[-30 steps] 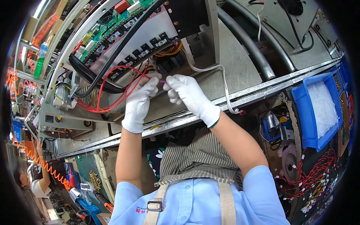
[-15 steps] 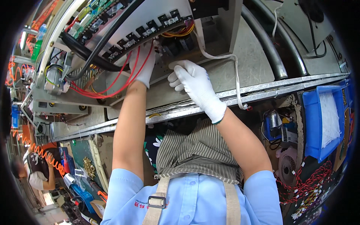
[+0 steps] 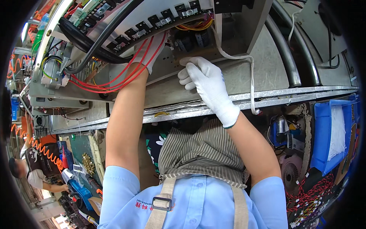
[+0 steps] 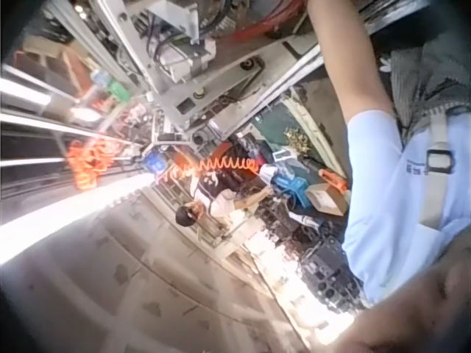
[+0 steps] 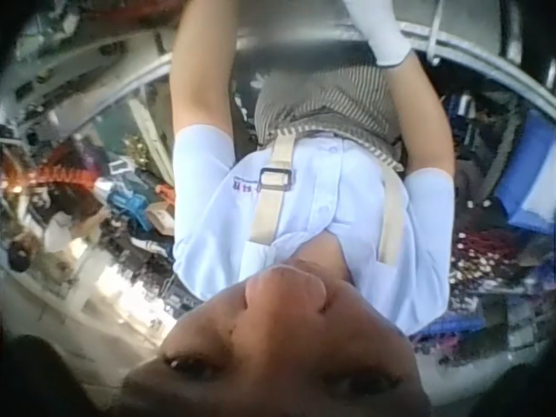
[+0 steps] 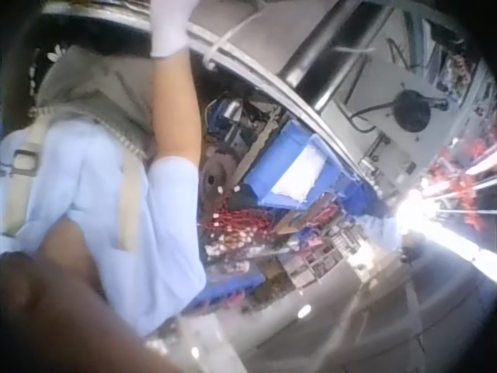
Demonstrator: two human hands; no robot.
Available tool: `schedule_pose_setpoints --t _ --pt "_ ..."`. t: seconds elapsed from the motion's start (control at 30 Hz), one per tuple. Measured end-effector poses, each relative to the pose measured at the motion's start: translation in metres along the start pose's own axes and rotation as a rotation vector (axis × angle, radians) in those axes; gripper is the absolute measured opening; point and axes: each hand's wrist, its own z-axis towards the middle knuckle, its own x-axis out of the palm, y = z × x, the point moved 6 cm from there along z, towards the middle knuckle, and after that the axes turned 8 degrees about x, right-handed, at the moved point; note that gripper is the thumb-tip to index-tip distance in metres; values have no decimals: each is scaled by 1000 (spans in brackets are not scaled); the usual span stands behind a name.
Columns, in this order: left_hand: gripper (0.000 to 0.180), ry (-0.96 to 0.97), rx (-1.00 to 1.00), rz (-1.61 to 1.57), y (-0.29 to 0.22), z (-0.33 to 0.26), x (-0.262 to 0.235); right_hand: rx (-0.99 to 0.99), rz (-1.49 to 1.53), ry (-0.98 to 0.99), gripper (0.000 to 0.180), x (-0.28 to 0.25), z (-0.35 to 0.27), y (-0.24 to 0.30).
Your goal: The person assembles an electronic device by connecting various colored wires to a circuit board inside a metal chassis. They use zip ties to secure the wires and organize the internal components. The person also handles a small white plastic component and connects it to the wiring harness.
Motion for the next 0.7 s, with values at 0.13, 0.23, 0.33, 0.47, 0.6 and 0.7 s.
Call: schedule_pose_setpoints --t 0.13,0.23,0.33,0.47,0.6,0.7 --pt "34 21 -13 -77 4 2 5 0 -9 3 31 -2 2 -1" --pt "37 57 -33 -136 8 3 10 -2 -2 15 30 0 4 -4" --pt "39 100 -54 -179 11 2 14 16 -1 20 30 -1 6 -7" --pt "41 54 -59 -292 3 4 6 36 21 43 30 0 4 -5" --pt "37 18 -68 -410 -1 8 5 10 29 41 28 1 2 0" --pt "35 24 -25 -282 -3 4 3 35 10 70 29 2 2 -3"
